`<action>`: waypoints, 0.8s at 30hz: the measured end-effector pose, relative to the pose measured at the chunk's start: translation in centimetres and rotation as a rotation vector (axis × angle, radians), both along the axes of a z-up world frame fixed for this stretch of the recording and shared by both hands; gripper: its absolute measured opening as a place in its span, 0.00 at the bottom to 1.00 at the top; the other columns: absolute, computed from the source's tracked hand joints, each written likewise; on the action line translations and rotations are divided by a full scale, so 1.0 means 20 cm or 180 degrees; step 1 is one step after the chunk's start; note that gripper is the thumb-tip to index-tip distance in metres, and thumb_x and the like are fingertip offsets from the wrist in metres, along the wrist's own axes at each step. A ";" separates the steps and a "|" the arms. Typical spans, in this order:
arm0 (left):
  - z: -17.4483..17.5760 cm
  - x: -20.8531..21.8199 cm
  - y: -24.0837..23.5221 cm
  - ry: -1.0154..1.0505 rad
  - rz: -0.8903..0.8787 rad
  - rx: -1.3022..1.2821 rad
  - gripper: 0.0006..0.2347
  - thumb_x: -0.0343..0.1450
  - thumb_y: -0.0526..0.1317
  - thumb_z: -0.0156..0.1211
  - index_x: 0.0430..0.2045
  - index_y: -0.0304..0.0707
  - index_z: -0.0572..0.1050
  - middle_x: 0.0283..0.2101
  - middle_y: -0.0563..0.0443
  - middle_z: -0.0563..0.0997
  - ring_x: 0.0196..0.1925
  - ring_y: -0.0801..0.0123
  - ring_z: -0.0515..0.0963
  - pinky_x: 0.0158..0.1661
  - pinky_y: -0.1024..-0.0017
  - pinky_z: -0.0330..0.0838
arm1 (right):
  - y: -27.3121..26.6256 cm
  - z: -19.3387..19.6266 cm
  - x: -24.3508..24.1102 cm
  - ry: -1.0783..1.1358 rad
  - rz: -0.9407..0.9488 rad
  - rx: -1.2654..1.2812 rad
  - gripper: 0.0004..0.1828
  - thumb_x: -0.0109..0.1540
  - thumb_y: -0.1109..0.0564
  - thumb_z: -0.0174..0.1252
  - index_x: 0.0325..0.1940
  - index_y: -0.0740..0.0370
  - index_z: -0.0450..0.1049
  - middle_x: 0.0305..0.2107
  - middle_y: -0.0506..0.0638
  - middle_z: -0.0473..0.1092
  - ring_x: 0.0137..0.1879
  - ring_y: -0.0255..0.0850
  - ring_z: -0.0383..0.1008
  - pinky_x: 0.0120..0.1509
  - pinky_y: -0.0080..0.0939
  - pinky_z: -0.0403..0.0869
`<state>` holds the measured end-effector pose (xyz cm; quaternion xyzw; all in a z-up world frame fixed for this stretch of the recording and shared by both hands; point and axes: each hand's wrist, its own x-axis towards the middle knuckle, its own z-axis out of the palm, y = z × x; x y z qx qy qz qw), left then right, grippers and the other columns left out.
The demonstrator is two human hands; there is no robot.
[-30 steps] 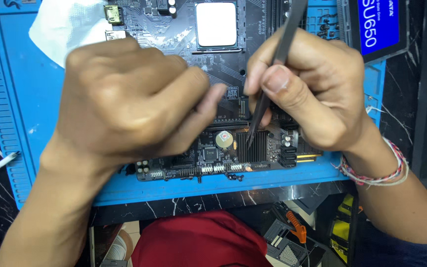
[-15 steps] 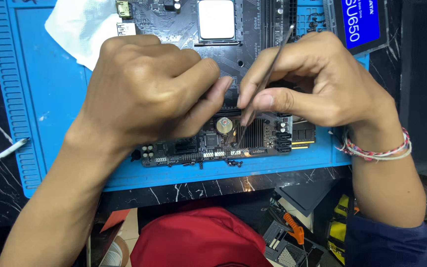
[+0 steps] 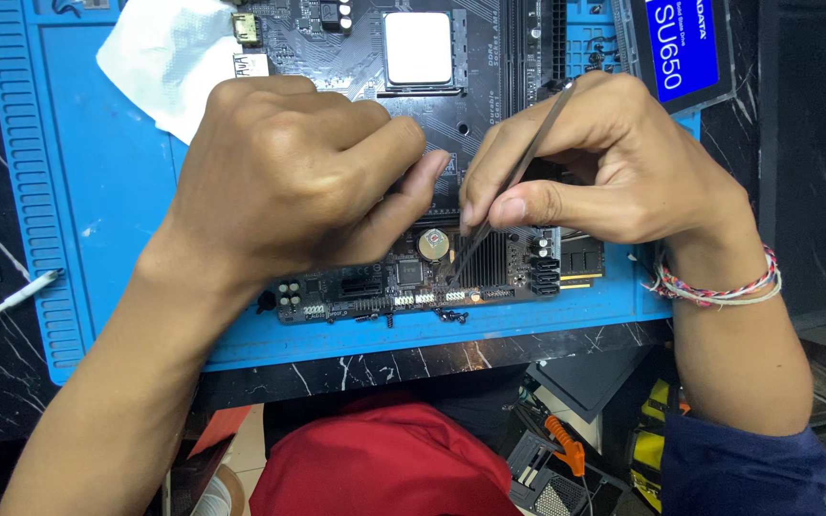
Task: The person uses tweezers to remove small black components from a motherboard and places them on a blue mat. They then pick up a solid-state drive, inspect it, and return to the motherboard to continue working with the tweezers.
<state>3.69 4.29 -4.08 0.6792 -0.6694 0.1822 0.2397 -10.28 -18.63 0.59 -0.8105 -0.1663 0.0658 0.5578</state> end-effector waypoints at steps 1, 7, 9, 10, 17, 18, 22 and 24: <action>0.00 0.00 0.00 0.0002 0.0001 -0.0002 0.19 0.85 0.42 0.69 0.23 0.45 0.69 0.22 0.55 0.71 0.22 0.54 0.74 0.26 0.59 0.68 | 0.00 0.00 0.00 0.0002 0.0001 -0.0002 0.10 0.65 0.60 0.59 0.35 0.73 0.79 0.35 0.59 0.81 0.43 0.48 0.87 0.48 0.39 0.84; 0.00 0.00 0.00 -0.0034 0.0029 -0.0005 0.19 0.85 0.42 0.68 0.23 0.46 0.69 0.22 0.55 0.71 0.22 0.54 0.75 0.25 0.60 0.67 | 0.00 0.00 0.00 0.0025 -0.0004 0.0008 0.10 0.65 0.61 0.60 0.33 0.73 0.79 0.33 0.60 0.81 0.40 0.48 0.86 0.45 0.40 0.81; 0.00 0.00 0.00 -0.0025 0.0046 -0.0005 0.19 0.85 0.42 0.68 0.23 0.46 0.69 0.22 0.55 0.71 0.21 0.54 0.74 0.25 0.59 0.68 | 0.01 0.00 0.00 -0.0009 -0.0005 0.0050 0.12 0.65 0.61 0.60 0.29 0.73 0.77 0.33 0.61 0.81 0.40 0.49 0.87 0.44 0.40 0.83; 0.00 0.00 0.00 -0.0024 0.0047 -0.0006 0.19 0.85 0.42 0.68 0.23 0.46 0.69 0.22 0.55 0.71 0.21 0.54 0.74 0.25 0.59 0.68 | 0.00 -0.01 0.00 -0.0007 -0.0003 0.0050 0.12 0.65 0.61 0.60 0.29 0.73 0.77 0.33 0.61 0.81 0.40 0.49 0.87 0.44 0.40 0.83; -0.01 0.00 0.00 0.0002 0.0030 -0.0006 0.20 0.85 0.42 0.69 0.23 0.45 0.69 0.21 0.55 0.70 0.21 0.53 0.73 0.25 0.59 0.67 | 0.00 0.00 0.00 0.0008 0.0007 -0.0009 0.10 0.65 0.61 0.60 0.33 0.73 0.79 0.33 0.60 0.81 0.40 0.48 0.87 0.46 0.40 0.83; -0.01 0.00 0.00 -0.0003 0.0024 -0.0009 0.20 0.85 0.42 0.69 0.22 0.45 0.69 0.21 0.55 0.70 0.21 0.54 0.73 0.25 0.60 0.67 | 0.00 0.00 0.00 0.0011 0.0008 -0.0008 0.10 0.64 0.62 0.60 0.33 0.73 0.79 0.33 0.60 0.81 0.40 0.48 0.87 0.46 0.41 0.83; -0.01 0.00 0.00 -0.0003 0.0027 0.0004 0.20 0.85 0.42 0.69 0.23 0.45 0.69 0.21 0.55 0.70 0.21 0.53 0.73 0.25 0.59 0.67 | 0.01 0.00 0.00 -0.0007 0.0016 0.0037 0.11 0.64 0.62 0.60 0.29 0.72 0.77 0.33 0.60 0.81 0.40 0.49 0.87 0.44 0.40 0.83; 0.00 0.00 0.00 -0.0018 0.0036 0.0018 0.20 0.85 0.42 0.69 0.23 0.45 0.69 0.22 0.54 0.71 0.21 0.52 0.74 0.26 0.59 0.68 | 0.00 0.00 0.00 -0.0015 0.0034 0.0045 0.11 0.64 0.63 0.61 0.29 0.72 0.76 0.33 0.61 0.81 0.40 0.49 0.87 0.47 0.43 0.83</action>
